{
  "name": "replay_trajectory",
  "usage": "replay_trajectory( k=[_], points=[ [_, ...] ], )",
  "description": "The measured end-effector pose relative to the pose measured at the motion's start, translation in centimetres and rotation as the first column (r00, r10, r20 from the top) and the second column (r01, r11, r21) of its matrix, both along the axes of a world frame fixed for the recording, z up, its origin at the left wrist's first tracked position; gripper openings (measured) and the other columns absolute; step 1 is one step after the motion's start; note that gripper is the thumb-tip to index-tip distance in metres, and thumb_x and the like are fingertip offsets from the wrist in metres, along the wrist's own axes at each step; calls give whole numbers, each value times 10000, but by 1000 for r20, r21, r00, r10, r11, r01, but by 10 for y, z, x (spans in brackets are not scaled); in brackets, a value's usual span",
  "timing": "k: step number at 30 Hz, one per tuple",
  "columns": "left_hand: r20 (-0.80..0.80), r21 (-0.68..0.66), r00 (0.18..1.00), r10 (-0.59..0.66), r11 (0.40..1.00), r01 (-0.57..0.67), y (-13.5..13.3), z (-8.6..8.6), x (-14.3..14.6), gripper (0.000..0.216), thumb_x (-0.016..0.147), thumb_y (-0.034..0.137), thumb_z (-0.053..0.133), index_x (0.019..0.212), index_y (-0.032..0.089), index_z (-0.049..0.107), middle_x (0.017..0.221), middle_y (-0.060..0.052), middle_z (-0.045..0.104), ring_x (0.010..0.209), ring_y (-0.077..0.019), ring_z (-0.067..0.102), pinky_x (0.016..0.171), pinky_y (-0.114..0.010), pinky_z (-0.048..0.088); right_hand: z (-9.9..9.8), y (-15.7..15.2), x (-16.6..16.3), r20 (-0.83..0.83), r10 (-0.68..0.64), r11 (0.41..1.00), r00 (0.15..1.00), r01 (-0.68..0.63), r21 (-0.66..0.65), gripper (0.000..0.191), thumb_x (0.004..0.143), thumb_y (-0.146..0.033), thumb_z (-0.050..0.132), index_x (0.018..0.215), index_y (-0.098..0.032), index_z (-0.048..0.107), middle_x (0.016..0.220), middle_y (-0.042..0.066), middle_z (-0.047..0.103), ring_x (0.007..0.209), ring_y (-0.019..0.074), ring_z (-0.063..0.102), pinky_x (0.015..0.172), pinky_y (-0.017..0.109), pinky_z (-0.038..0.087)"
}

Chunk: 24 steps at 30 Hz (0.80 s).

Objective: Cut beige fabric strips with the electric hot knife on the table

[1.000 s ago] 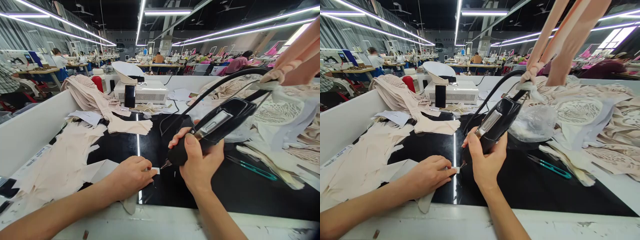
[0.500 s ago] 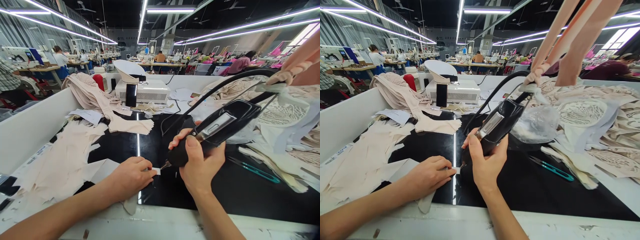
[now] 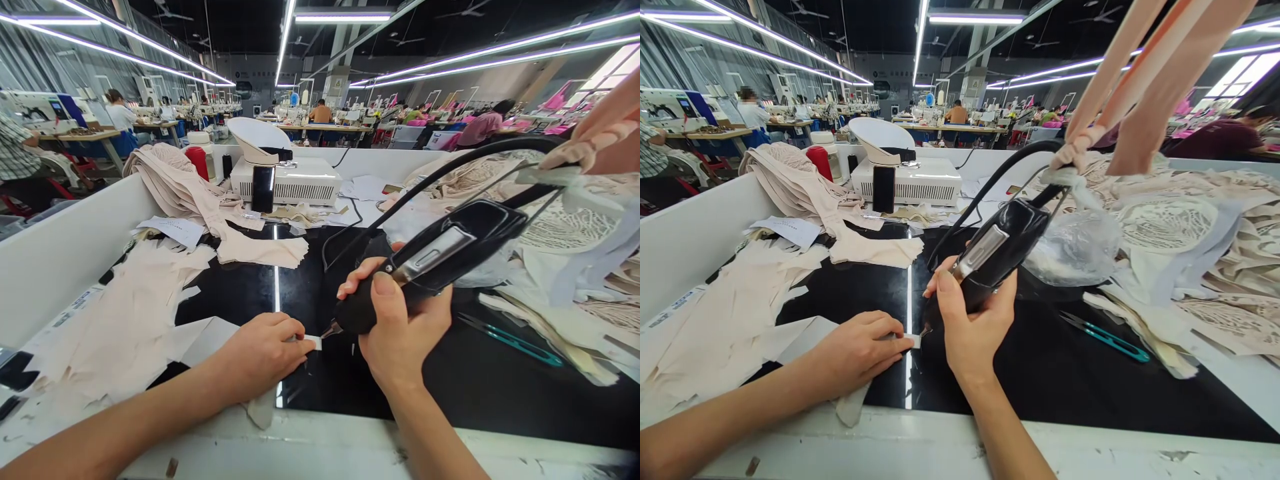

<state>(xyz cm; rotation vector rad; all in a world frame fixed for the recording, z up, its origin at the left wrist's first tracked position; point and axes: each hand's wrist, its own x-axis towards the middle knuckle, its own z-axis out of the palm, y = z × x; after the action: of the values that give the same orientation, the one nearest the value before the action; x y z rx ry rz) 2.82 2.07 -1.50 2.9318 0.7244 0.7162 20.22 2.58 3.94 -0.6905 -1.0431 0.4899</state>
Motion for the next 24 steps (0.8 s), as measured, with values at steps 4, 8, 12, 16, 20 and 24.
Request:
replay_trajectory(
  k=[4,8,12,16,20,24],
  points=[
    [-6,-19,1000,-6,1000,6,0,1,-1,188,1013,148,521,1086,163,693,1005,-56,668,875,-193,622,789,-323,553,0,0,1,-11,-5,1000,1000,5,14,331,845,-335,772,1114,-271,591,759,-69,654,555,129,595,516,291,538],
    [1,-14,1000,-5,1000,5,0,1,-1,180,1015,155,523,1085,166,690,1004,-53,667,884,-195,620,797,-327,554,1,-1,1,-7,-6,1000,1000,6,16,329,851,-328,762,1130,-276,596,766,-68,654,557,130,596,517,298,540],
    [1,-14,1000,1,1000,-1,1,-1,0,177,1015,158,529,1091,169,689,1002,-50,666,891,-197,623,804,-335,559,0,-2,0,-2,-4,1000,1000,4,7,319,852,-334,764,1112,-271,590,766,-68,653,560,128,598,513,291,541],
    [10,-6,1000,-1,1000,1,1,0,0,185,1016,158,528,1095,171,695,999,-50,668,889,-196,622,801,-333,563,-1,0,-1,17,-17,1000,1000,16,12,305,867,-331,754,1109,-265,581,766,-67,653,552,123,596,506,285,539],
    [4,1,1000,-6,1000,6,0,1,0,189,1009,157,541,1114,170,697,1006,-50,671,887,-198,619,799,-336,566,-1,-1,0,26,-25,1000,999,25,3,265,880,-313,743,1087,-264,584,767,-64,651,555,123,597,507,286,542],
    [-6,24,1000,-3,1000,3,1,1,0,198,1014,161,538,1126,170,701,998,-48,674,877,-198,618,789,-333,564,1,-6,1,1,-9,1000,1000,9,-8,322,861,-332,759,1135,-268,601,772,-62,650,562,128,595,512,293,544]
  ],
)
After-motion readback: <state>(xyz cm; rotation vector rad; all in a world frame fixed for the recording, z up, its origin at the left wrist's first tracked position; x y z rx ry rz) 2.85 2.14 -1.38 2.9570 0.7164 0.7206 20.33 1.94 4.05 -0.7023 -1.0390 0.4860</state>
